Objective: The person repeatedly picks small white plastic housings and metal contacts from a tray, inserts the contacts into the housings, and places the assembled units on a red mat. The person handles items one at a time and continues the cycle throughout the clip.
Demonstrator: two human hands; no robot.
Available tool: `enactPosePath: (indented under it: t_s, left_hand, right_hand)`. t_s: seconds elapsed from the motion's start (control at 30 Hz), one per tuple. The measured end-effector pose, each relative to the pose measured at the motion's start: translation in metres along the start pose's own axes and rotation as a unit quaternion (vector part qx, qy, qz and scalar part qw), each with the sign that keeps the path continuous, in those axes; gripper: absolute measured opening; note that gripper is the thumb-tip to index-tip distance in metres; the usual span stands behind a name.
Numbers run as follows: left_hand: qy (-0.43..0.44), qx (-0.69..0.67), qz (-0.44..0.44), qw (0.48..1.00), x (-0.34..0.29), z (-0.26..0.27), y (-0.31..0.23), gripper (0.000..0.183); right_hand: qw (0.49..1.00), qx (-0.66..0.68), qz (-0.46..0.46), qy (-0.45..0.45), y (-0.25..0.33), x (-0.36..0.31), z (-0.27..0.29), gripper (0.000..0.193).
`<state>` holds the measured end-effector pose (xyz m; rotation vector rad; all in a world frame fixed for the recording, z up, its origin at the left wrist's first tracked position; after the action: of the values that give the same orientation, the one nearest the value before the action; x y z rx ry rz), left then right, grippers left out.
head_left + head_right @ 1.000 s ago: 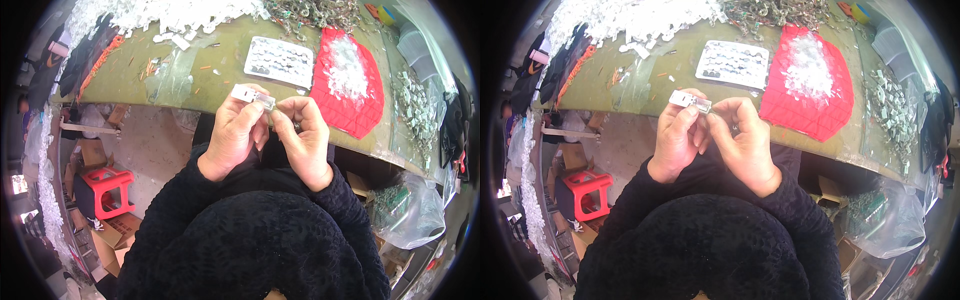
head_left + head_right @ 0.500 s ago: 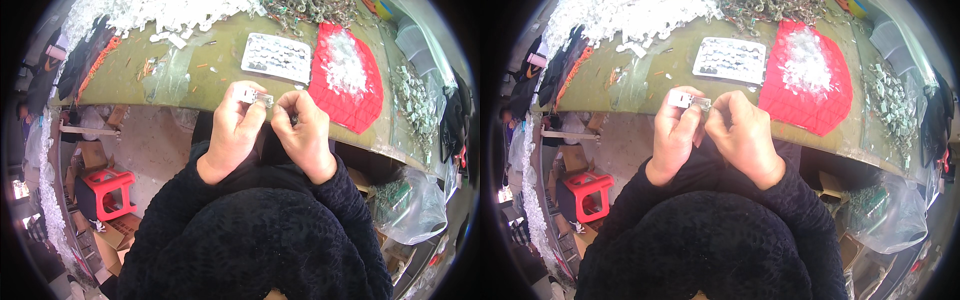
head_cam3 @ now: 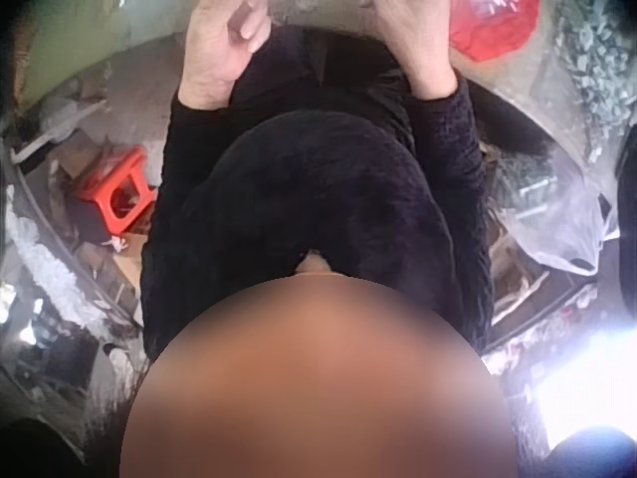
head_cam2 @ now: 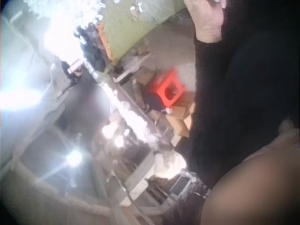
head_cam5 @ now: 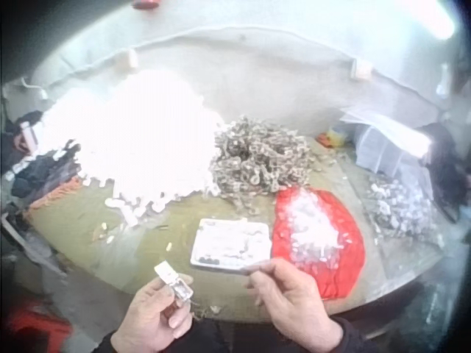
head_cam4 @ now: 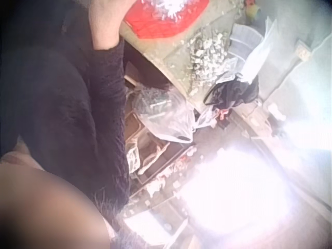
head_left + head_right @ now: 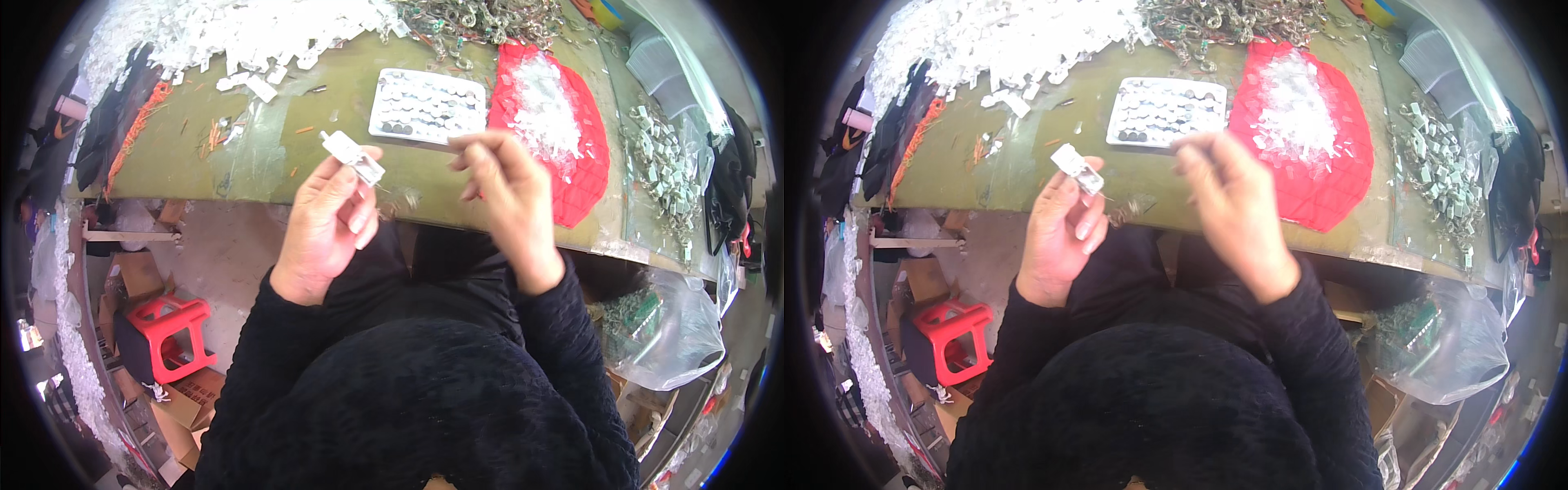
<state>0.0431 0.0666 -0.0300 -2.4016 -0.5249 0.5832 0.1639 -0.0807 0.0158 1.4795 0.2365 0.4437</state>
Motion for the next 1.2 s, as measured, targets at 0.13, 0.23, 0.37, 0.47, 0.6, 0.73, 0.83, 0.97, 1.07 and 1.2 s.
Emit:
enactPosePath:
  t_s: [0.13, 0.23, 0.37, 0.47, 0.6, 0.73, 0.83, 0.97, 1.07, 1.2]
  left_hand:
    - [0.022, 0.000, -0.006, 1.000, 0.010, 0.003, -0.008, 0.033]
    - [0.076, -0.016, 0.032, 0.996, 0.017, -0.007, -0.005, 0.034]
    - [0.080, -0.045, 0.075, 0.993, 0.029, -0.012, 0.010, 0.035]
    - [0.048, -0.023, 0.087, 0.995, 0.037, -0.008, 0.019, 0.038]
    - [0.081, -0.037, 0.094, 0.992, 0.040, -0.011, 0.020, 0.041]
    - [0.089, -0.044, 0.103, 0.990, 0.040, -0.012, 0.022, 0.042]
    - [0.085, -0.046, 0.103, 0.990, 0.041, -0.011, 0.022, 0.043]
    - [0.084, -0.049, 0.111, 0.989, 0.042, -0.011, 0.023, 0.045]
    - [0.083, -0.042, 0.109, 0.990, 0.042, -0.011, 0.023, 0.046]
    - [0.081, -0.035, 0.100, 0.991, 0.042, -0.010, 0.023, 0.047]
  right_hand:
    - [0.941, -0.225, 0.247, -0.061, 0.015, 0.048, 0.004, 0.011]
    - [0.908, -0.294, 0.297, -0.025, 0.006, 0.059, -0.009, 0.009]
    - [0.899, -0.330, 0.288, 0.009, -0.003, 0.060, -0.016, 0.008]
    - [0.898, -0.340, 0.279, 0.024, -0.002, 0.061, -0.015, 0.010]
    - [0.890, -0.355, 0.278, 0.064, 0.000, 0.065, -0.017, 0.014]
    - [0.880, -0.382, 0.272, 0.079, 0.002, 0.066, -0.019, 0.014]
    - [0.875, -0.390, 0.275, 0.085, 0.006, 0.065, -0.021, 0.012]
    - [0.919, -0.301, 0.239, 0.086, 0.010, 0.072, -0.021, 0.014]
    - [0.920, -0.295, 0.244, 0.080, 0.008, 0.076, -0.026, 0.015]
    - [0.914, -0.311, 0.247, 0.082, 0.001, 0.078, -0.027, 0.013]
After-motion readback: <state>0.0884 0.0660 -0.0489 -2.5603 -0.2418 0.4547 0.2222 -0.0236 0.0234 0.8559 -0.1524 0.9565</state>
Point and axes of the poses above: each hand's wrist, its own x-axis towards the middle knuckle, its own z-axis out of the back of the hand, y = z × x, the point moved 8 cm from there along x, towards the middle knuckle, and after that the axes turned 15 degrees about -y, right-handed, at the moved point
